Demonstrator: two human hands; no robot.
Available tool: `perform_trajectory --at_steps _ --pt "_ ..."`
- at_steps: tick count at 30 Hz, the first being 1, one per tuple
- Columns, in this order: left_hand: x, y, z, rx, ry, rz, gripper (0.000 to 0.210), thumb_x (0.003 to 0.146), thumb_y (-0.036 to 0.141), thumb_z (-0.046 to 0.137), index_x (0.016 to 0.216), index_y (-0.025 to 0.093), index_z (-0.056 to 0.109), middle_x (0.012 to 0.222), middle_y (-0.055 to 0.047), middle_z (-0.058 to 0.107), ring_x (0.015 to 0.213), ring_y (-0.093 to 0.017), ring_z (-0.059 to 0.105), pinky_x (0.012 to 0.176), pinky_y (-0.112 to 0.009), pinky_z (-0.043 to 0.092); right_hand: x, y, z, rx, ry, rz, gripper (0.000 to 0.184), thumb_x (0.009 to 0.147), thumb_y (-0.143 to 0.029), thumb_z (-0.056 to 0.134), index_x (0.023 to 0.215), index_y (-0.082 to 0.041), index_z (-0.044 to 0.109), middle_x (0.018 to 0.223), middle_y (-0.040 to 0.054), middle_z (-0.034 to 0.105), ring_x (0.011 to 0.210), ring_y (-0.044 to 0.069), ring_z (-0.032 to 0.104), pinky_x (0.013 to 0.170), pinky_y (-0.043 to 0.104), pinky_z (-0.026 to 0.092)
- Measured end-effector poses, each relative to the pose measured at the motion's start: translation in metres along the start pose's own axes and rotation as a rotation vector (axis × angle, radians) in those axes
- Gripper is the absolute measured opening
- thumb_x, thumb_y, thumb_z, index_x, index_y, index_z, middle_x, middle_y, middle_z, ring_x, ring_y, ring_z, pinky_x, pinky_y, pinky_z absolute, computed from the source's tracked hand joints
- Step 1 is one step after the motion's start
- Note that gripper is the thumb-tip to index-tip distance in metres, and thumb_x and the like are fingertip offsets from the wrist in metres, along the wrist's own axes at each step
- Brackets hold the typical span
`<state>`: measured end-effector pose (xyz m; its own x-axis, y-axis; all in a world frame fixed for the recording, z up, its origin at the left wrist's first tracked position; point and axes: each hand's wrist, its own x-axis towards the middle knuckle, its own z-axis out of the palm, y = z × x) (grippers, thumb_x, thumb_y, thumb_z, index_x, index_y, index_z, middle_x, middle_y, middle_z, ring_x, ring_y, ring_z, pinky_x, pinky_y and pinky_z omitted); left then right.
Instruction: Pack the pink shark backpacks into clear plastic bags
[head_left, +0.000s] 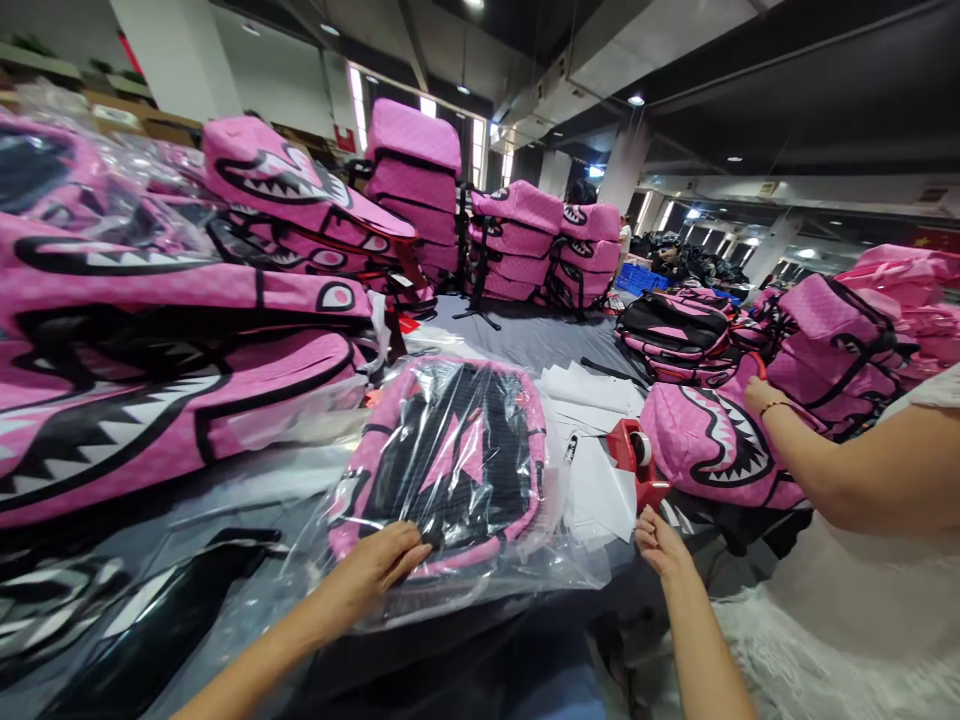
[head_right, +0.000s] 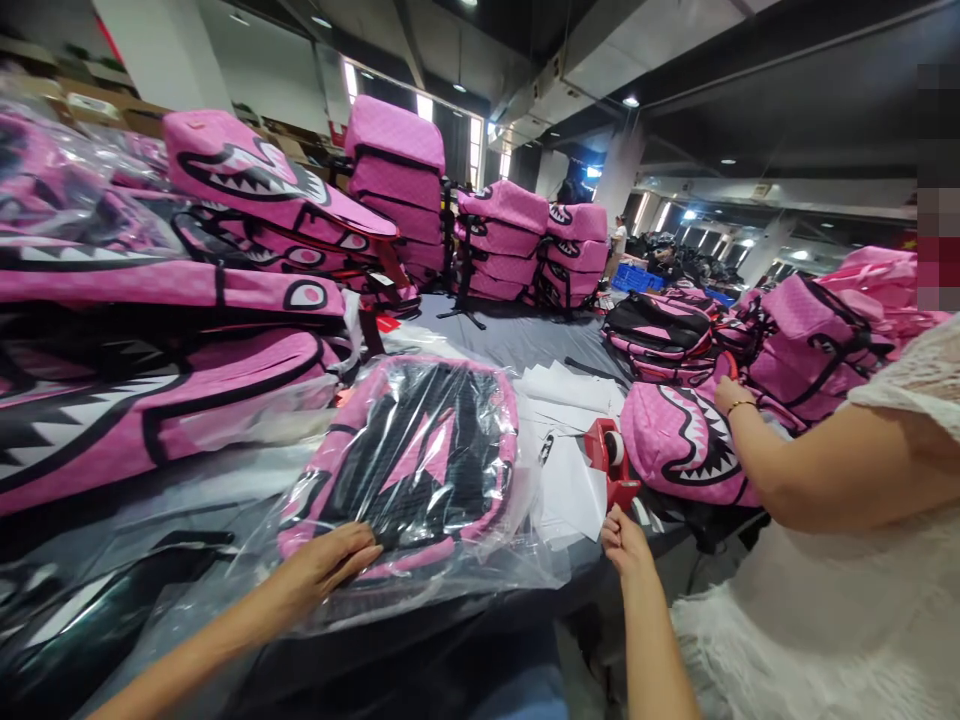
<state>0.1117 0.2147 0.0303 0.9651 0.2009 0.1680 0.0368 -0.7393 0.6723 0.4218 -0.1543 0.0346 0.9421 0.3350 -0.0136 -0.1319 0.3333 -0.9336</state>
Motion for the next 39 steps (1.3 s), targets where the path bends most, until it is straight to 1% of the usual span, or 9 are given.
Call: perform_trajectory --at_steps 5,7,12,15,19,24,27,31,39 --pt "-0.001 0.009 -0.003 0.034 -0.005 0.035 0.052 0.104 0.055 0.031 0.072 0.020 0.053 0.076 -0.001 0.054 0.072 -0.016 0.050 0.070 -0.029 0.040 -0.042 -0.024 0.044 0.174 -0.111 -0.012 0.050 0.082 -0.047 0.079 0.070 -0.025 0.036 0.052 -0.0144 0.017 0.041 0.006 0.012 0.035 0.012 0.024" --pt "0.000 0.011 -0.004 0.058 -0.010 0.044 0.052 0.105 0.053 0.029 0.072 0.020 0.052 0.074 0.000 0.053 0.072 -0.016 0.048 0.069 -0.029 0.039 -0.058 -0.039 0.073 0.077 -0.280 0.004 0.045 0.087 -0.051 0.073 0.073 -0.025 0.039 0.053 -0.0135 0.018 0.043 0.008 0.012 0.037 0.017 0.023" --pt "0.002 0.013 -0.005 0.131 0.007 0.052 0.047 0.107 0.045 0.030 0.072 0.020 0.048 0.073 0.000 0.051 0.070 -0.016 0.046 0.068 -0.029 0.037 -0.073 -0.054 0.185 -0.795 -1.120 -0.059 0.038 0.089 -0.051 0.068 0.075 -0.023 0.047 0.062 -0.0078 0.038 0.055 0.010 0.030 0.052 0.024 0.024" --pt "0.003 0.015 -0.005 0.162 0.013 0.072 0.044 0.107 0.041 0.032 0.072 0.020 0.048 0.072 0.000 0.051 0.070 -0.016 0.046 0.068 -0.029 0.036 -0.062 -0.041 0.242 -1.252 -1.348 -0.228 0.030 0.092 -0.043 0.064 0.074 -0.023 0.050 0.061 -0.0078 0.042 0.057 0.010 0.034 0.056 0.025 0.022" --pt "0.004 0.016 -0.006 0.168 0.013 0.089 0.041 0.107 0.039 0.037 0.072 0.020 0.049 0.075 -0.001 0.053 0.072 -0.016 0.048 0.068 -0.029 0.036 -0.041 -0.020 0.267 -1.570 -1.320 -0.360 0.025 0.083 -0.033 0.076 0.076 -0.025 0.054 0.059 -0.0081 0.050 0.055 0.011 0.041 0.057 0.026 0.019" --pt "0.003 0.014 -0.005 0.160 0.029 0.101 0.040 0.107 0.038 0.037 0.074 0.020 0.050 0.076 -0.001 0.053 0.072 -0.016 0.047 0.068 -0.029 0.035 -0.035 -0.016 0.242 -1.547 -1.011 -0.294 0.035 0.080 -0.045 0.079 0.082 -0.025 0.050 0.058 -0.0093 0.050 0.056 0.013 0.047 0.056 0.025 0.023" --pt "0.004 0.013 -0.003 0.149 0.036 0.115 0.041 0.107 0.038 0.037 0.074 0.019 0.051 0.076 -0.001 0.053 0.072 -0.016 0.046 0.068 -0.030 0.036 -0.055 -0.011 0.226 -1.444 -0.893 -0.412 0.031 0.086 -0.035 0.074 0.076 -0.024 0.046 0.067 -0.0064 0.055 0.061 0.013 0.050 0.059 0.025 0.030" --pt "0.005 0.018 -0.008 0.138 0.004 0.113 0.041 0.108 0.038 0.036 0.076 0.019 0.054 0.077 -0.001 0.054 0.073 -0.017 0.048 0.070 -0.030 0.038 -0.080 0.006 0.227 -1.504 -0.944 -0.565 0.041 0.070 -0.034 0.089 0.078 -0.023 0.051 0.080 -0.0032 0.059 0.075 0.016 0.055 0.061 0.026 0.028" --pt "-0.050 0.014 -0.057 0.366 0.107 0.051 0.024 0.097 0.044 0.062 0.092 0.021 0.064 0.113 -0.006 0.065 0.110 -0.025 0.054 0.106 -0.048 0.033 -0.067 0.009 0.240 -1.567 -1.045 -0.427 0.050 0.065 -0.044 0.092 0.073 -0.022 0.048 0.075 -0.0054 0.056 0.071 0.015 0.052 0.059 0.027 0.021"
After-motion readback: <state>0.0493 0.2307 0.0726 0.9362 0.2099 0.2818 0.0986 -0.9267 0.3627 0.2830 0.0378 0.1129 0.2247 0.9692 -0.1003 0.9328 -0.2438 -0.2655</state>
